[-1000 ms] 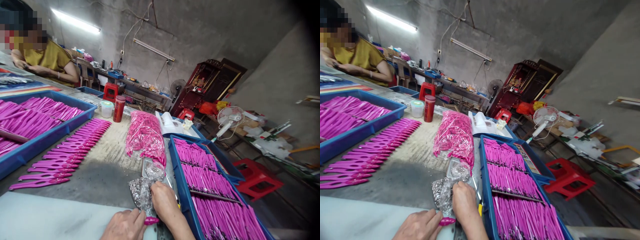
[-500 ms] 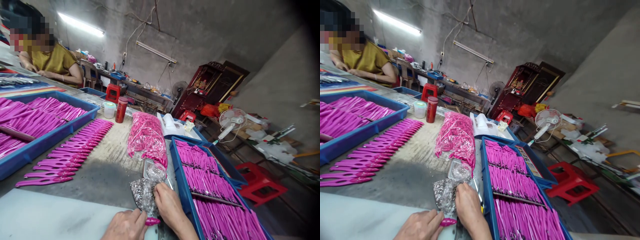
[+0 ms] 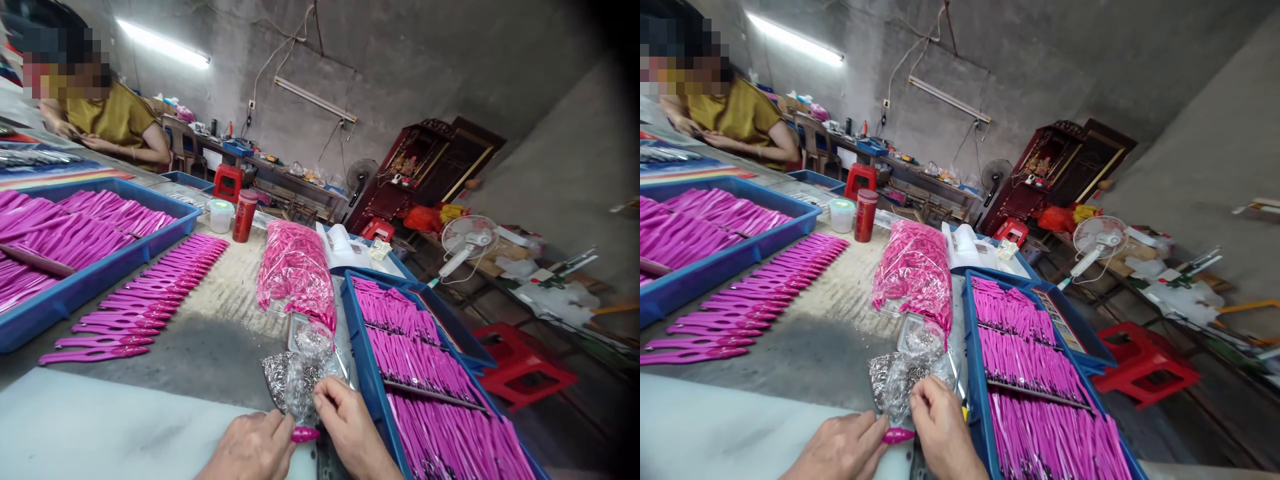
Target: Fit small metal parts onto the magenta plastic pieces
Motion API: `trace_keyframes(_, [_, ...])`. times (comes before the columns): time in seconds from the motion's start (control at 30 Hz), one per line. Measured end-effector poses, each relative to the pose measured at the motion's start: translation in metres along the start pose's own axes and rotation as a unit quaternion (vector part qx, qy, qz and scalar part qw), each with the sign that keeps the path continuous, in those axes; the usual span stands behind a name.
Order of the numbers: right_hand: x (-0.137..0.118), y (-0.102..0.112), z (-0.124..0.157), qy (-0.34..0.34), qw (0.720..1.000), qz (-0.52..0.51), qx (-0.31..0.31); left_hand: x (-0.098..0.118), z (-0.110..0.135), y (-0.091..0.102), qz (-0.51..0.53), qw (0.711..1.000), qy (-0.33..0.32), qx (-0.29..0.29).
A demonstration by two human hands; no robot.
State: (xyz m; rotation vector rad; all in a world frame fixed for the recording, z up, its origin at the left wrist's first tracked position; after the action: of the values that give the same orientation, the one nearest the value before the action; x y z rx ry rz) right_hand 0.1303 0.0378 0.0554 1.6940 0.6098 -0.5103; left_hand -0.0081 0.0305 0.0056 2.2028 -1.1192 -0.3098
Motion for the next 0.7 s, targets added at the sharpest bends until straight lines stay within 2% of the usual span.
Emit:
trace_keyframes(0.23, [-0.003, -0.005, 0.022, 0.070, 0.996, 0.013, -0.052, 0.001, -0.013, 0.016, 0.025, 0.997, -0.016, -0.067])
trace_keyframes(0.47, [0.001, -0.014, 0.026, 0.122, 0.988, 0.085, -0.048, 0.004, -0.014, 0.016, 0.024, 0.995, -0.018, -0.095])
trace_keyframes(0.7, [-0.002, -0.015, 0.025, 0.090, 0.988, 0.108, -0.057, 0.006, -0.006, 0.007, -0.004, 0.995, -0.030, -0.094])
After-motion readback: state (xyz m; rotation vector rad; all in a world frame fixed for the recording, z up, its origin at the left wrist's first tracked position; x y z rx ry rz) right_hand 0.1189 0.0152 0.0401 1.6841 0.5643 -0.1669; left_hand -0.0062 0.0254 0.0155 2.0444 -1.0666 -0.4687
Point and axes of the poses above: each hand's wrist, its own z-axis away from the middle knuckle, its own y-axis out of the back of the hand, x = y × z, the point moved 4 cm from there along -z, towards the middle knuckle, and after that the axes turned 7 degrees about x, right-handed, at the moved point
